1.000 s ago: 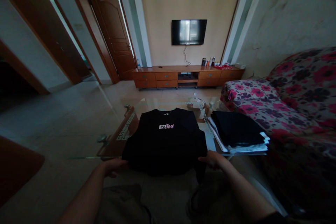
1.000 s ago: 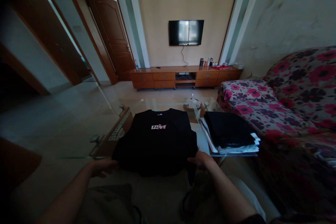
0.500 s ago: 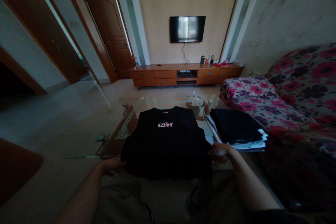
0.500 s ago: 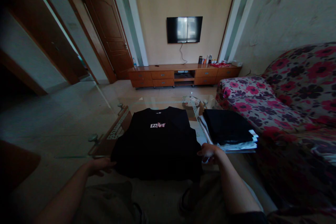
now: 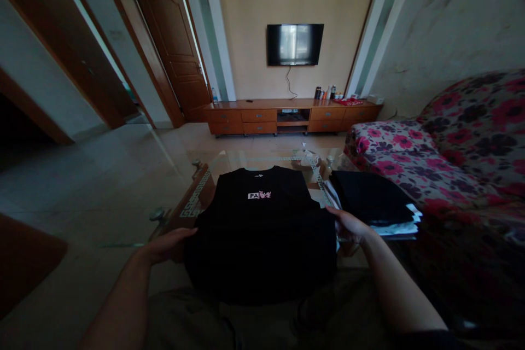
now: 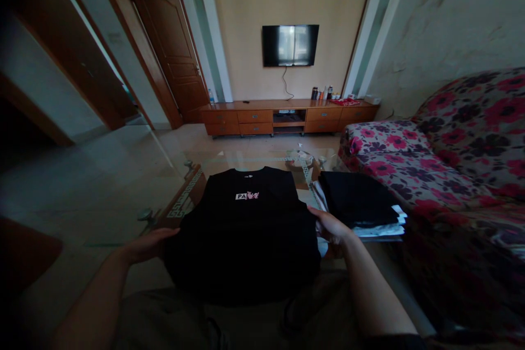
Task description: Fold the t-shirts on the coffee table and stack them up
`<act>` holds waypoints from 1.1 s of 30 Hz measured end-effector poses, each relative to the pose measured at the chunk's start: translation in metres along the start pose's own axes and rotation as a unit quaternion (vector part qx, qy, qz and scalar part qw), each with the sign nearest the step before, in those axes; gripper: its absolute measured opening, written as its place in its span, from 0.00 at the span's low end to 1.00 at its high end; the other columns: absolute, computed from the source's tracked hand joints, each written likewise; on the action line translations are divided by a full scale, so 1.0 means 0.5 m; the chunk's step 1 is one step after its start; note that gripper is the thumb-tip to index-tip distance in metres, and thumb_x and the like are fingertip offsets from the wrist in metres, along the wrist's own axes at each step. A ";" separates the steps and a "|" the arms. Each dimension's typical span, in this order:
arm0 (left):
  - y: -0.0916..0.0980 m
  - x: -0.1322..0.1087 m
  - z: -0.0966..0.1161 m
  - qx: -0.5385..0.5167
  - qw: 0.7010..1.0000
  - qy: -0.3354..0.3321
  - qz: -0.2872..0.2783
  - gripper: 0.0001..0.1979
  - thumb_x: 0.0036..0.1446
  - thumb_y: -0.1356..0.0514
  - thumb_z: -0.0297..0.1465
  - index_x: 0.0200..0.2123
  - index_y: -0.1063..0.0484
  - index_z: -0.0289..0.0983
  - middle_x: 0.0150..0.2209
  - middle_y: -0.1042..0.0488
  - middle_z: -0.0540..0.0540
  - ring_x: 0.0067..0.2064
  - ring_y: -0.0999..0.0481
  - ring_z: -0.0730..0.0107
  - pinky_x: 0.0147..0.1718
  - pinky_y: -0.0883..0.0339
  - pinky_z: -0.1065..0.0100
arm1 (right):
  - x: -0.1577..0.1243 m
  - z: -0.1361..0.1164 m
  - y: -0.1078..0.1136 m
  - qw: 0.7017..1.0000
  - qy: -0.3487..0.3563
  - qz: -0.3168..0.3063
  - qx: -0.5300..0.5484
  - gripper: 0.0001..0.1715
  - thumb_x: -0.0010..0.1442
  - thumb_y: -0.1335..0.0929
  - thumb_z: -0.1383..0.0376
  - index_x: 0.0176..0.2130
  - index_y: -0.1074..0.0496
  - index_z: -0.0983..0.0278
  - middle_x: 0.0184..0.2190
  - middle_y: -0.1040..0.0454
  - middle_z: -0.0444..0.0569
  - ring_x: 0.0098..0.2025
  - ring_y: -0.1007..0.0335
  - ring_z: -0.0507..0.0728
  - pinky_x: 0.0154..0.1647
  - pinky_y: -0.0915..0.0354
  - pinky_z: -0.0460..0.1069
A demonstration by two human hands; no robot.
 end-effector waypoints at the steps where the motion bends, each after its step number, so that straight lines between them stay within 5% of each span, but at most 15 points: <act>1: -0.001 -0.001 0.012 -0.050 0.999 -0.008 -0.009 0.28 0.49 0.31 0.53 0.42 0.21 0.36 0.42 0.17 0.37 0.44 0.17 0.47 0.40 0.23 0.56 | -0.003 -0.008 -0.004 0.999 -0.003 -0.011 0.036 0.25 0.68 0.37 0.45 0.42 0.27 0.64 0.39 0.17 0.54 0.42 0.18 0.58 0.47 0.26 0.50; 5: 0.008 0.006 0.042 -0.159 0.984 -0.085 0.015 0.27 0.55 0.33 0.46 0.54 0.24 0.37 0.50 0.19 0.39 0.53 0.20 0.49 0.51 0.25 0.57 | -0.013 -0.034 -0.017 0.995 -0.011 -0.044 0.089 0.25 0.69 0.38 0.46 0.45 0.27 0.64 0.45 0.18 0.57 0.50 0.19 0.61 0.55 0.28 0.54; 10: -0.019 0.009 0.046 -0.111 0.984 -0.133 -0.025 0.45 0.51 0.29 0.42 0.71 0.41 0.52 0.64 0.28 0.46 0.67 0.32 0.51 0.59 0.30 0.56 | -0.020 -0.044 -0.021 0.997 0.057 0.004 0.053 0.21 0.59 0.27 0.52 0.48 0.27 0.60 0.41 0.17 0.50 0.48 0.18 0.60 0.48 0.24 0.51; 13: -0.040 0.003 0.060 -0.054 0.984 -0.168 -0.032 0.54 0.45 0.25 0.36 0.73 0.46 0.55 0.68 0.33 0.47 0.72 0.39 0.55 0.65 0.37 0.58 | -0.027 -0.034 -0.029 0.998 0.056 -0.018 0.019 0.36 0.45 0.20 0.66 0.53 0.28 0.54 0.39 0.17 0.44 0.47 0.18 0.59 0.45 0.23 0.48; 16: -0.046 -0.003 0.076 -0.072 0.981 -0.175 -0.028 0.59 0.45 0.25 0.36 0.75 0.54 0.56 0.66 0.30 0.44 0.67 0.31 0.57 0.64 0.36 0.58 | -0.031 -0.025 -0.030 0.998 0.043 -0.041 -0.001 0.45 0.41 0.20 0.71 0.56 0.29 0.53 0.40 0.18 0.44 0.46 0.18 0.60 0.44 0.22 0.49; 22: -0.052 -0.017 0.095 -0.124 0.978 -0.168 -0.012 0.58 0.53 0.29 0.41 0.76 0.65 0.55 0.42 0.20 0.48 0.45 0.17 0.59 0.48 0.25 0.60 | -0.006 -0.023 0.004 0.997 0.079 0.026 0.004 0.36 0.47 0.21 0.68 0.55 0.29 0.55 0.45 0.18 0.48 0.46 0.18 0.61 0.44 0.21 0.51; 26: -0.051 -0.003 0.094 -0.128 0.973 -0.191 0.014 0.46 0.53 0.29 0.40 0.72 0.46 0.52 0.34 0.23 0.52 0.39 0.19 0.64 0.41 0.25 0.66 | 0.007 -0.037 0.018 0.988 0.132 0.068 0.033 0.39 0.50 0.20 0.62 0.58 0.34 0.57 0.42 0.19 0.47 0.40 0.19 0.59 0.41 0.22 0.51; 29: -0.023 0.023 0.081 -0.105 0.977 -0.170 0.080 0.28 0.49 0.29 0.42 0.53 0.25 0.42 0.34 0.21 0.49 0.36 0.20 0.63 0.34 0.27 0.68 | 0.000 -0.057 0.017 0.980 0.178 0.072 0.048 0.35 0.51 0.20 0.58 0.54 0.32 0.57 0.39 0.19 0.42 0.35 0.21 0.55 0.37 0.25 0.48; 31: -0.004 0.036 0.074 -0.112 0.977 -0.156 0.098 0.21 0.49 0.30 0.41 0.45 0.22 0.39 0.36 0.19 0.47 0.37 0.19 0.60 0.34 0.26 0.66 | -0.011 -0.066 0.014 0.981 0.175 0.067 0.055 0.28 0.52 0.21 0.57 0.50 0.28 0.59 0.37 0.20 0.42 0.35 0.21 0.54 0.35 0.26 0.46; 33: 0.004 0.038 0.076 -0.149 0.972 -0.163 0.081 0.22 0.48 0.31 0.37 0.48 0.20 0.38 0.42 0.17 0.44 0.43 0.18 0.56 0.39 0.23 0.64 | -0.021 -0.070 0.010 0.983 0.159 0.060 0.064 0.25 0.54 0.24 0.58 0.51 0.25 0.59 0.37 0.19 0.44 0.36 0.21 0.55 0.36 0.27 0.46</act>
Point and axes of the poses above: each hand's wrist, its own x-axis towards the middle knuckle, its own y-axis out of the back of the hand, z = x × y, the point moved 4 cm from there along x, towards the middle knuckle
